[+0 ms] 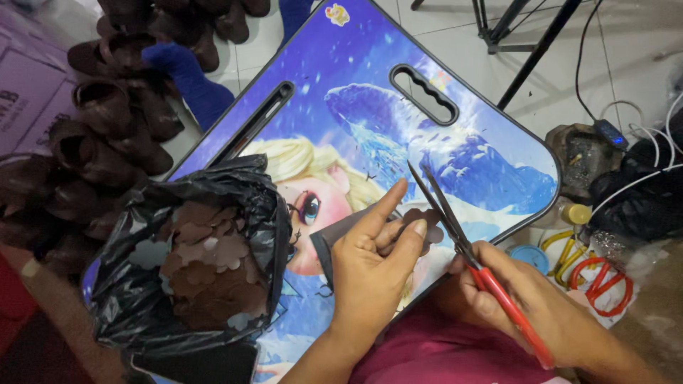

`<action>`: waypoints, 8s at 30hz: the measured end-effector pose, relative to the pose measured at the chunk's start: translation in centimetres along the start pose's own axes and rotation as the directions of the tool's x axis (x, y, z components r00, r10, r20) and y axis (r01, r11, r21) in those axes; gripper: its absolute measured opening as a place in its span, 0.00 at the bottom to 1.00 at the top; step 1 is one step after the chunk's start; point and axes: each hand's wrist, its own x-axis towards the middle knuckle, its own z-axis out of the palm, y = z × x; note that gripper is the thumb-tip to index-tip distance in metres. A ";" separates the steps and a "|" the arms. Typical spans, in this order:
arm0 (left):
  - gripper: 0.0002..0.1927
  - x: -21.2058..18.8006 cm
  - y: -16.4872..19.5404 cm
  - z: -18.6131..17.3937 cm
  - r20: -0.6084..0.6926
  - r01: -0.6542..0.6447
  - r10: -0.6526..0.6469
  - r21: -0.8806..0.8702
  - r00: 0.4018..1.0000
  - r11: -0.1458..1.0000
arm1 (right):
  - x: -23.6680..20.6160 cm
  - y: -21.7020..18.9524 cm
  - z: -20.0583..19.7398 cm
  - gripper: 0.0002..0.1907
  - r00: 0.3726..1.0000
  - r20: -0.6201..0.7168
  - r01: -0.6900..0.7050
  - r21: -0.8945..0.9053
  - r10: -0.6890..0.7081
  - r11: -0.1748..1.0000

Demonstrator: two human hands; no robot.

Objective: The person uses red-handled scissors to cut flower-shaped pieces from a sheet of brown material. They repeatedly cut out shapes and place them into a black plastic bag on the table.

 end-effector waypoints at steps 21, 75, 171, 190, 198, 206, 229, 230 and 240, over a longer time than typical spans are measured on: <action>0.30 -5.9 -3.1 -0.8 -0.145 0.006 -0.022 -0.110 0.989 0.994 | -2.6 0.9 2.2 0.23 0.992 0.120 0.023 0.038 -0.028 0.999; 0.36 -4.4 -1.1 -2.5 0.088 0.056 -0.052 -0.044 0.995 0.997 | -2.1 -1.1 1.1 0.17 0.987 0.057 0.156 -0.131 -0.150 0.979; 0.40 -3.5 -0.8 -2.7 0.053 -0.005 0.005 0.000 0.999 1.000 | -1.8 2.5 -0.5 0.27 0.957 0.211 0.176 0.121 -0.198 0.977; 0.33 -4.5 -1.5 -2.0 0.155 -0.009 -0.014 0.142 0.988 0.990 | 0.2 -1.0 3.5 0.20 0.873 -0.470 0.352 0.424 -0.130 0.834; 0.28 -3.9 -1.9 -2.6 0.059 -0.059 0.057 0.037 0.997 0.998 | 0.0 0.2 2.3 0.15 0.888 -0.456 0.240 0.349 -0.059 0.906; 0.15 -3.9 -2.1 -2.6 -0.037 -0.058 0.058 -0.024 0.998 0.998 | -1.7 -1.3 1.7 0.21 0.997 -0.039 0.076 0.080 -0.073 0.994; 0.15 -4.9 -2.0 -2.7 -0.016 -0.019 0.017 -0.082 1.000 0.996 | -1.2 -2.6 2.0 0.18 0.975 0.009 0.223 -0.139 -0.224 0.965; 0.16 -4.9 -2.0 -2.6 -0.019 -0.013 0.012 -0.076 1.000 0.997 | -1.2 -2.5 2.0 0.19 0.977 0.012 0.211 -0.128 -0.211 0.969; 0.16 -4.7 -1.9 -2.5 -0.014 -0.001 0.000 -0.086 1.000 0.996 | -1.2 -1.8 2.0 0.18 0.996 0.033 0.084 -0.020 -0.084 0.996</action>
